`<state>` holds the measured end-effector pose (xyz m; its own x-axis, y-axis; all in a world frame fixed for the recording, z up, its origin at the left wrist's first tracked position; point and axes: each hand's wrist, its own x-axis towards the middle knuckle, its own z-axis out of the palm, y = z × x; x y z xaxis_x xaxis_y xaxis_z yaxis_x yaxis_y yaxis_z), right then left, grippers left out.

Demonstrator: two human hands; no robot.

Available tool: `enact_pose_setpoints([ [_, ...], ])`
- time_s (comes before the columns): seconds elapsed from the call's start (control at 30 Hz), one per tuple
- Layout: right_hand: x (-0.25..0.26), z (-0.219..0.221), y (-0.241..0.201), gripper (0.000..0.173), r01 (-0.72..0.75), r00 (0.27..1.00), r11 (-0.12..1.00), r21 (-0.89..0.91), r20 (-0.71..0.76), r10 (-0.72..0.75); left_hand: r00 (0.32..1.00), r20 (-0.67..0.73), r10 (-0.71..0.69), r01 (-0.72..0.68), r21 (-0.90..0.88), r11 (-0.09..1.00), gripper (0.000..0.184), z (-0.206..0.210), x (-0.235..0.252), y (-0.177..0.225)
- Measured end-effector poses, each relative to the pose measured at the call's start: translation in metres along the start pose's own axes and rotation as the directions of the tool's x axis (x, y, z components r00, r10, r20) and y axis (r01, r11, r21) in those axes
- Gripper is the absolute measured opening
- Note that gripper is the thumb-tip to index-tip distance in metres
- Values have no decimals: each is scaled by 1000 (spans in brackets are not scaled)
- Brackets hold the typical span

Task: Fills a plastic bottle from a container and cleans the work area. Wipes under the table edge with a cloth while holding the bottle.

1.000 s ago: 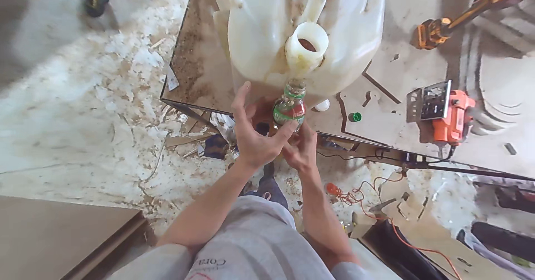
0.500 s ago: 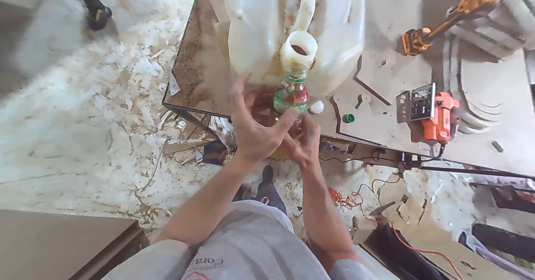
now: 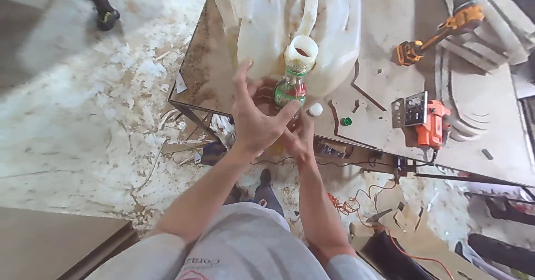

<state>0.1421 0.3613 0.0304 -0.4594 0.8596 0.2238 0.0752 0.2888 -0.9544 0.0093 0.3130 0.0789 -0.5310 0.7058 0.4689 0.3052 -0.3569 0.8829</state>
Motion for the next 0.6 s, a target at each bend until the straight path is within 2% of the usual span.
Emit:
enact_pose_setpoints([
  [0.13, -13, -14, -8, 55, 99, 995, 985, 142, 3, -101, 984, 127, 123, -99, -179, 979, 101, -29, 0, 16],
  [0.23, -14, -29, -19, 55, 176, 984, 959, 224, -53, -168, 976, 91, 199, -184, -151, 971, 90, -65, 4, 19],
  [0.27, -15, -35, -22, 55, 197, 980, 947, 253, -81, -182, 979, 78, 186, -175, -135, 975, 88, -80, 1, 15],
  [0.37, -12, -53, -32, 57, 250, 967, 895, 368, -49, -250, 997, 72, 8, -1, -104, 995, 84, -130, -27, -3],
  [0.47, -13, -68, -44, 58, 255, 964, 883, 394, -32, -264, 984, 77, -160, 172, -176, 969, 68, -165, -71, -44],
  [0.53, -14, -75, -55, 55, 267, 963, 886, 379, -70, -261, 947, 87, -311, 321, -167, 932, 67, -181, -101, -71],
  [0.6, -16, -86, -66, 56, 270, 963, 895, 356, -85, -257, 874, 86, -478, 486, -186, 854, 67, -193, -126, -95],
])
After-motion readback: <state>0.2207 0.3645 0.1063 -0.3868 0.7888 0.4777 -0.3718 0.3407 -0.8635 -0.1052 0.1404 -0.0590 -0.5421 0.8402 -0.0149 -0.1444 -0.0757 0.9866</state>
